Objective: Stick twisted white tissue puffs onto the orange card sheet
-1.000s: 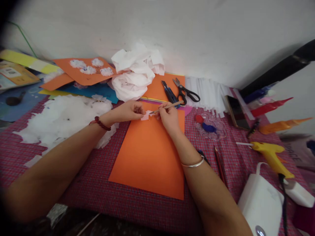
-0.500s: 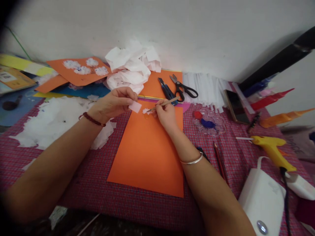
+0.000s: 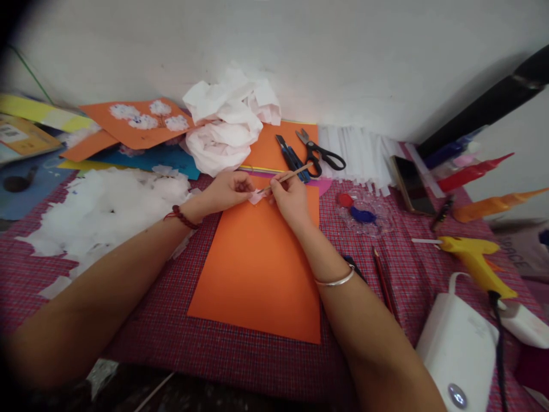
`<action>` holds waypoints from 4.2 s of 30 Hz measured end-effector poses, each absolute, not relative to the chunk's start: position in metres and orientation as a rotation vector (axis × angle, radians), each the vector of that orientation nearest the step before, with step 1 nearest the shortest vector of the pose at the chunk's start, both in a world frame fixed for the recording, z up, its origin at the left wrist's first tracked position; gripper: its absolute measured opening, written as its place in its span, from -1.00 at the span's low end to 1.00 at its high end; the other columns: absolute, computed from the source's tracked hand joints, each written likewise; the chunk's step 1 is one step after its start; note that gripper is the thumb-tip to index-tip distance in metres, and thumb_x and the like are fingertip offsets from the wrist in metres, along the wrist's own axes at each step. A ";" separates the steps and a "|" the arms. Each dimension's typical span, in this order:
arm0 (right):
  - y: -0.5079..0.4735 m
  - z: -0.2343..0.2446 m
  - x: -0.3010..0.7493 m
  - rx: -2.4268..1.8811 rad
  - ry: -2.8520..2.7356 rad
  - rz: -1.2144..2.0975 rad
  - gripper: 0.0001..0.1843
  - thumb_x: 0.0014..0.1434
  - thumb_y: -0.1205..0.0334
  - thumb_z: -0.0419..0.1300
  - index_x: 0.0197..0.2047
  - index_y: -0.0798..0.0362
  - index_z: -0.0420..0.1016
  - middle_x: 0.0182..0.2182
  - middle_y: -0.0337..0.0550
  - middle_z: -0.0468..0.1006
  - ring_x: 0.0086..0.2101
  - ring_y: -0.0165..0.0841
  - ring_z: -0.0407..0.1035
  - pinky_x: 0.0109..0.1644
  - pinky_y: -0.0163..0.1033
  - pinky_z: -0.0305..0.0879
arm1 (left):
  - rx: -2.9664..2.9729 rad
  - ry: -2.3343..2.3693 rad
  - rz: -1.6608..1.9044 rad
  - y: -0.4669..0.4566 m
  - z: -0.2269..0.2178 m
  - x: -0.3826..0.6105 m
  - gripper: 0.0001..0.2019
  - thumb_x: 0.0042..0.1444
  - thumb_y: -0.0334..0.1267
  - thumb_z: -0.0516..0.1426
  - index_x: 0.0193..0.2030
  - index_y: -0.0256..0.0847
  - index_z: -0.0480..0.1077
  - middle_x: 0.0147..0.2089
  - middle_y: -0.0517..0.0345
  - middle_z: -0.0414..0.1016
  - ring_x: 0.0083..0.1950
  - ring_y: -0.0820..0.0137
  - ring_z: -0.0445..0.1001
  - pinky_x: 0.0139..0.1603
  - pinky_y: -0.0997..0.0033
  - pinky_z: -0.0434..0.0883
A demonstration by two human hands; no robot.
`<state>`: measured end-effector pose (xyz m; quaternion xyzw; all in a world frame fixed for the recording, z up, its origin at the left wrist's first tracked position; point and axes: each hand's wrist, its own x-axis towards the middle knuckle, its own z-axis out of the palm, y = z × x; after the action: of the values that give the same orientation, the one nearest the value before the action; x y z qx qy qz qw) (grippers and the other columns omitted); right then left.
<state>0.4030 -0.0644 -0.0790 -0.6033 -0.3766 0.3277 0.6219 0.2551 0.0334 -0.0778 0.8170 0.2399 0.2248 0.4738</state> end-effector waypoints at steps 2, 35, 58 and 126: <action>-0.065 -0.078 0.403 -1.393 -0.860 0.745 -0.82 0.14 0.21 0.22 -0.35 -0.03 0.25 -0.61 -0.35 0.49 -0.67 -0.49 0.28 -0.58 -0.36 0.24 | 2.033 0.606 0.560 0.036 -0.080 0.255 -0.93 -0.07 -0.43 0.21 -0.45 -0.27 0.37 -0.45 0.19 0.48 -0.42 0.53 0.37 -0.40 0.51 0.30; -0.083 -0.071 0.393 -1.700 -1.611 0.189 -0.88 0.20 0.17 0.15 -0.35 0.00 0.37 -0.48 -0.13 0.48 -0.44 -0.27 0.37 -0.31 -0.20 0.23 | 1.910 0.692 0.643 0.038 -0.076 0.254 -0.92 0.03 -0.41 0.10 -0.47 -0.26 0.34 -0.50 0.23 0.36 -0.47 0.53 0.25 -0.43 0.46 0.18; -0.069 -0.088 0.415 -1.285 -0.764 0.795 -0.71 0.05 0.02 0.31 -0.39 -0.02 0.32 -0.66 -0.32 0.44 -0.70 -0.45 0.29 -0.69 -0.38 0.10 | 1.763 0.420 0.950 0.028 0.069 0.192 -0.77 0.28 -0.23 0.05 -0.38 -0.25 0.36 -0.41 0.18 0.40 -0.45 0.54 0.40 -0.44 0.52 0.30; -0.082 -0.057 0.388 -1.241 -0.949 0.751 -0.82 0.07 0.12 0.24 -0.27 0.00 0.43 -0.44 -0.27 0.53 -0.51 -0.49 0.36 -0.38 -0.33 0.32 | 1.324 0.772 0.766 0.014 -0.037 0.227 -0.79 -0.02 -0.36 0.19 -0.49 -0.19 0.18 -0.52 0.29 0.28 -0.50 0.59 0.26 -0.44 0.51 0.25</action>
<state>0.3877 -0.0824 -0.0568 -0.5457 -0.4174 0.3302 0.6473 0.2275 0.0141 -0.0372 0.5839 0.3405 0.3380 0.6549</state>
